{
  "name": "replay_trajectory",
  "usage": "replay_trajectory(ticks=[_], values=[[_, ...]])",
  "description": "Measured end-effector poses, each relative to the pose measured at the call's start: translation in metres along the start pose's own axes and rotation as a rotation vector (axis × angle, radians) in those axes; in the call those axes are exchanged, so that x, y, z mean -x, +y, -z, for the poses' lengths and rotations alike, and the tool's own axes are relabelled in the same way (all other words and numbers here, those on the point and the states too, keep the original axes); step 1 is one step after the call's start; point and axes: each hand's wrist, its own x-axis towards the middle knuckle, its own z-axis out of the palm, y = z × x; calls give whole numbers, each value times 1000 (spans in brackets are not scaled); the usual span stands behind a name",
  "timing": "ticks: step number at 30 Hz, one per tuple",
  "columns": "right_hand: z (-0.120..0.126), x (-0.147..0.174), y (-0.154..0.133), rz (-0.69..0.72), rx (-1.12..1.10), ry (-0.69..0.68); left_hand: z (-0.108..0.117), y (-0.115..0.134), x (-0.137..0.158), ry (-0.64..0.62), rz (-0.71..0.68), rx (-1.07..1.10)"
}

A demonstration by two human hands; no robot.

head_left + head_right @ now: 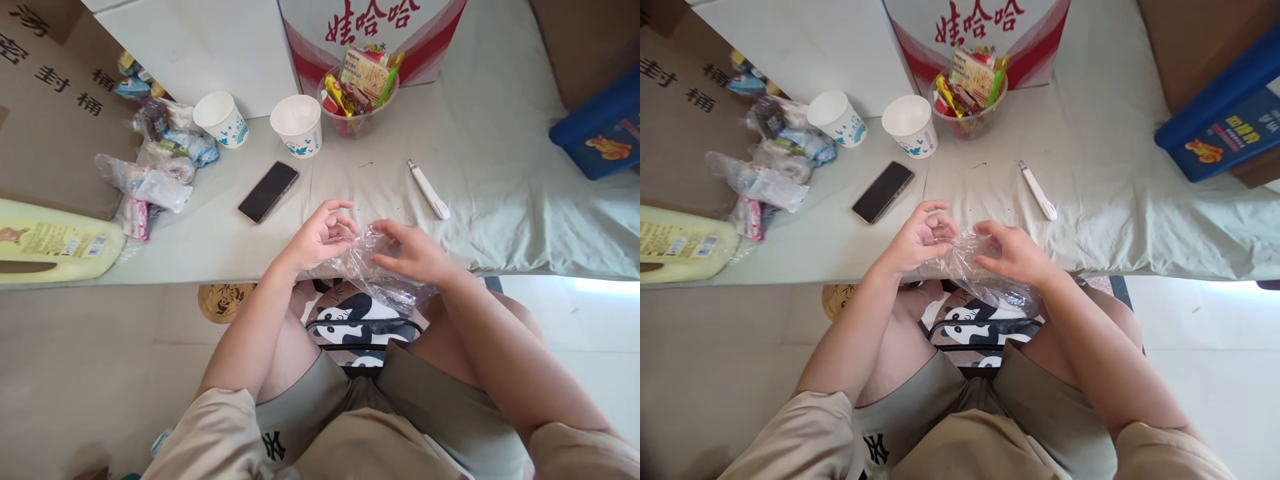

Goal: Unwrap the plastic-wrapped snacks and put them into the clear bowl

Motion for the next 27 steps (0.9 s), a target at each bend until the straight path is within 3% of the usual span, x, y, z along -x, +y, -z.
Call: replay_trajectory(ticks=[2,5,7,10,12,15,18,22,27], values=[[1,0,-2,-57,-33,-31,2,3,0,-5,61,74],[1,1,-2,-177,-195,37,13,-1,-4,21,235,33],[-1,1,-3,-244,-309,45,21,-6,-8,113,278,16],[-5,-2,-4,-297,-435,45,25,-11,-12,363,119,147],[-8,-4,-5,-311,-517,80,21,-12,-13,423,35,289],[-12,-6,-5,-322,-611,175,6,-15,-13,220,143,353],[-15,-8,-4,-316,-670,298,-8,-16,-14,35,284,198],[-16,-9,-2,-328,-673,351,-10,-11,-14,13,259,93],[-11,-10,1,-338,-913,469,-3,-4,-9,-79,222,146]])
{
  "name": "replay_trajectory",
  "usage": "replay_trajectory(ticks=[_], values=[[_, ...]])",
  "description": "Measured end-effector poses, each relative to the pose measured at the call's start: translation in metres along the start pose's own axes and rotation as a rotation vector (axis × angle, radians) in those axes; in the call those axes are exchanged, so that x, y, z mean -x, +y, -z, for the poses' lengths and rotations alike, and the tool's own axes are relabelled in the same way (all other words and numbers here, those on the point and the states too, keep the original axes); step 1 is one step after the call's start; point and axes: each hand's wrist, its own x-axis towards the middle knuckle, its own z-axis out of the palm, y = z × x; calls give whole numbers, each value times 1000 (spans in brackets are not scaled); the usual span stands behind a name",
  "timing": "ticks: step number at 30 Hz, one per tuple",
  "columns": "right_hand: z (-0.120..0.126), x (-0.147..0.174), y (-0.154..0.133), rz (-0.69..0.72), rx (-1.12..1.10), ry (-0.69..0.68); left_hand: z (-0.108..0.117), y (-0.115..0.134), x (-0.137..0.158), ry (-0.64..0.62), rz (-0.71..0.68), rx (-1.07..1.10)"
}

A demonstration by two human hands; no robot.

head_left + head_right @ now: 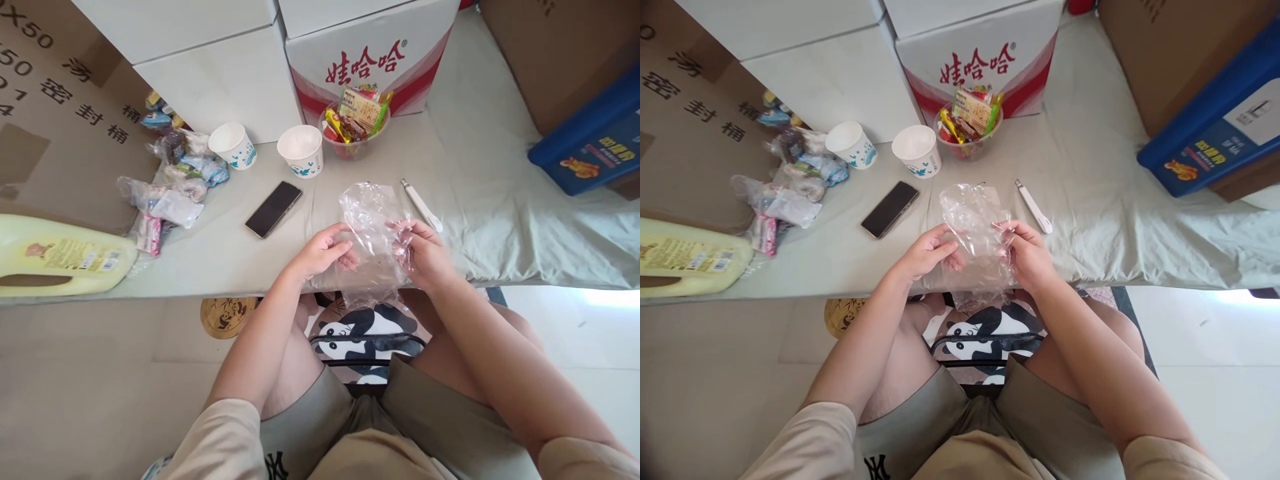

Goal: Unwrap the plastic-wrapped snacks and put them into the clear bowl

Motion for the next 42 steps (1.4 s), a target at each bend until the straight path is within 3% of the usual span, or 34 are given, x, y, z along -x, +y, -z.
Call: replay_trajectory(ticks=[5,9,14,17,20,23,27,30,33,36,42], values=[[6,0,-6,103,-106,-72,8,0,-4,143,-31,172],[6,-1,-4,100,-69,-69,14,-2,-12,316,-56,151],[6,-6,6,115,110,68,13,-3,-6,232,-128,173],[8,-1,11,353,348,105,9,-7,-5,265,-127,163],[9,5,14,613,500,152,6,-13,-11,422,-132,-44],[10,7,15,744,573,200,5,-16,-18,497,-221,-152],[9,9,14,920,730,103,6,-17,-22,479,-239,-74],[3,12,16,1043,823,7,2,-18,-20,504,-275,-155],[-4,13,19,1031,853,-21,-9,-21,-14,417,-406,-430],[-5,9,20,965,846,90,-19,-22,-9,294,-497,-677],[13,0,10,841,867,266,-14,-26,-13,366,-525,-566]])
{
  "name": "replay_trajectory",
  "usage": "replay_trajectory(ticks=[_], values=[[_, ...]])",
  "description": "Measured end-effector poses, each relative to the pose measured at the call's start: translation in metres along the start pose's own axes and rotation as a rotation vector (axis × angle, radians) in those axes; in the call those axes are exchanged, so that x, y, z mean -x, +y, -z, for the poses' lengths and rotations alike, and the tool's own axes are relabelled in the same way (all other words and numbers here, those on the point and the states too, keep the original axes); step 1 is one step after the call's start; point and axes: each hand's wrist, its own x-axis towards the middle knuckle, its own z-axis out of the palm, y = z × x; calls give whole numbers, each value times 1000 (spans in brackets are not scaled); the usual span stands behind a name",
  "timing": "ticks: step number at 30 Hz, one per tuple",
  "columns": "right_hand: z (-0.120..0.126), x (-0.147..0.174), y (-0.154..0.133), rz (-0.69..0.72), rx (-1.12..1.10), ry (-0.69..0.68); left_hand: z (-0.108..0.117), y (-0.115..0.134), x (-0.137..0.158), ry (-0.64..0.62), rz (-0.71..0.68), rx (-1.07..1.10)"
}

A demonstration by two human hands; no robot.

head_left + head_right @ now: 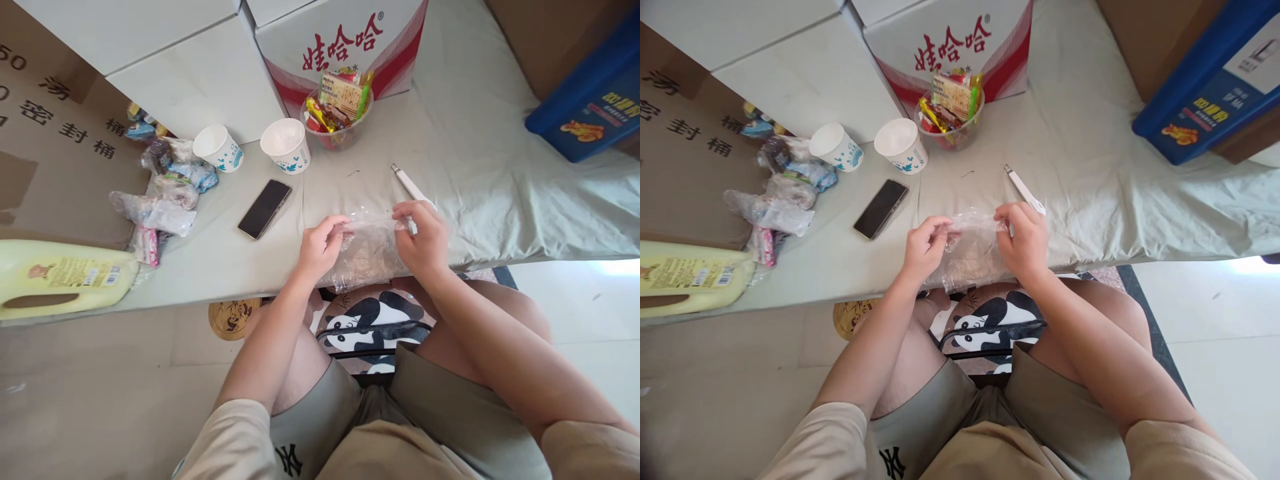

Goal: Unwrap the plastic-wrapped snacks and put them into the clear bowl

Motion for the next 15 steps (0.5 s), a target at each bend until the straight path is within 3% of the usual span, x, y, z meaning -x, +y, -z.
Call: replay_trajectory(ticks=[4,8,10,12,15], values=[[6,-2,-3,39,6,129,-1,-5,-6,90,108,135],[6,3,-14,270,-83,114,-3,-4,-11,99,238,255],[7,7,-18,378,-157,-25,-3,-5,-14,122,287,272],[9,11,-20,449,-226,-273,-1,-8,-15,138,305,299],[14,12,-17,366,-200,-513,6,-15,-14,121,295,336]])
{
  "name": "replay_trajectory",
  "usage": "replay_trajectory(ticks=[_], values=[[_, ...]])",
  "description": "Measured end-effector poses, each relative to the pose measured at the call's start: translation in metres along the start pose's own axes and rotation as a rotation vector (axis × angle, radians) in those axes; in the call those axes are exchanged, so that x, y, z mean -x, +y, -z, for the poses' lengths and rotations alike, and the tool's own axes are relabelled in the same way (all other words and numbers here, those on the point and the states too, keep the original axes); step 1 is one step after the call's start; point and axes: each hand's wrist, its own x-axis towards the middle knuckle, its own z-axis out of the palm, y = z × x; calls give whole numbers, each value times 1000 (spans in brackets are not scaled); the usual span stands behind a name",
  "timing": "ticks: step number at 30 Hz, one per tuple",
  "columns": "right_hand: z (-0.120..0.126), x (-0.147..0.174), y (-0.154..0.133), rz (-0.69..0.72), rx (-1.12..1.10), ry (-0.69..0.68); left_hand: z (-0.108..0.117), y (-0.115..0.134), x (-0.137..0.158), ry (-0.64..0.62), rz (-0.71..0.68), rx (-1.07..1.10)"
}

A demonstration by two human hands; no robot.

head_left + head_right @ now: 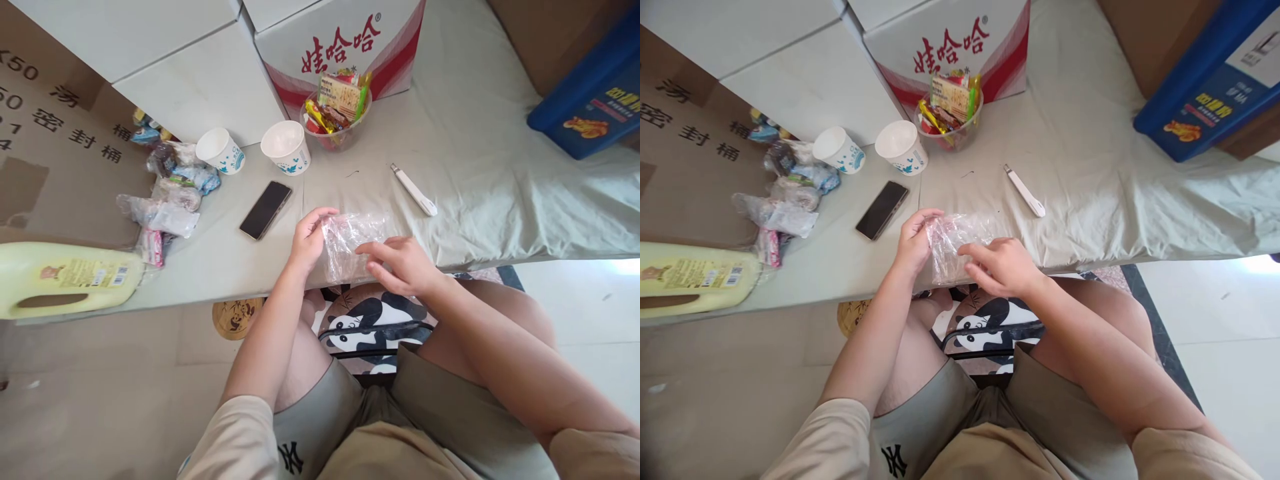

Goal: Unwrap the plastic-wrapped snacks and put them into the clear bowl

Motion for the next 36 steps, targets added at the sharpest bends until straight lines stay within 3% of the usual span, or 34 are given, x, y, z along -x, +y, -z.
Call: replay_trajectory(ticks=[2,4,7,13,19,22,27,33,36], values=[[6,1,4,-174,7,64,6,-2,1,-31,-8,-24],[11,-1,10,-300,6,213,10,-1,3,-90,-10,-67],[14,-6,21,-324,-2,325,11,7,6,-190,-13,-109],[6,-13,33,-286,-69,41,4,17,7,-366,-32,-59],[7,-13,31,-450,-51,119,8,11,0,-380,108,205],[4,-13,31,-453,-92,204,2,4,-1,-382,185,162],[-1,-13,37,-486,-373,416,-5,0,0,-236,208,133],[3,-18,25,-653,-599,47,-2,5,2,-216,152,227],[4,-19,21,-733,-567,86,-3,4,3,-282,174,134]])
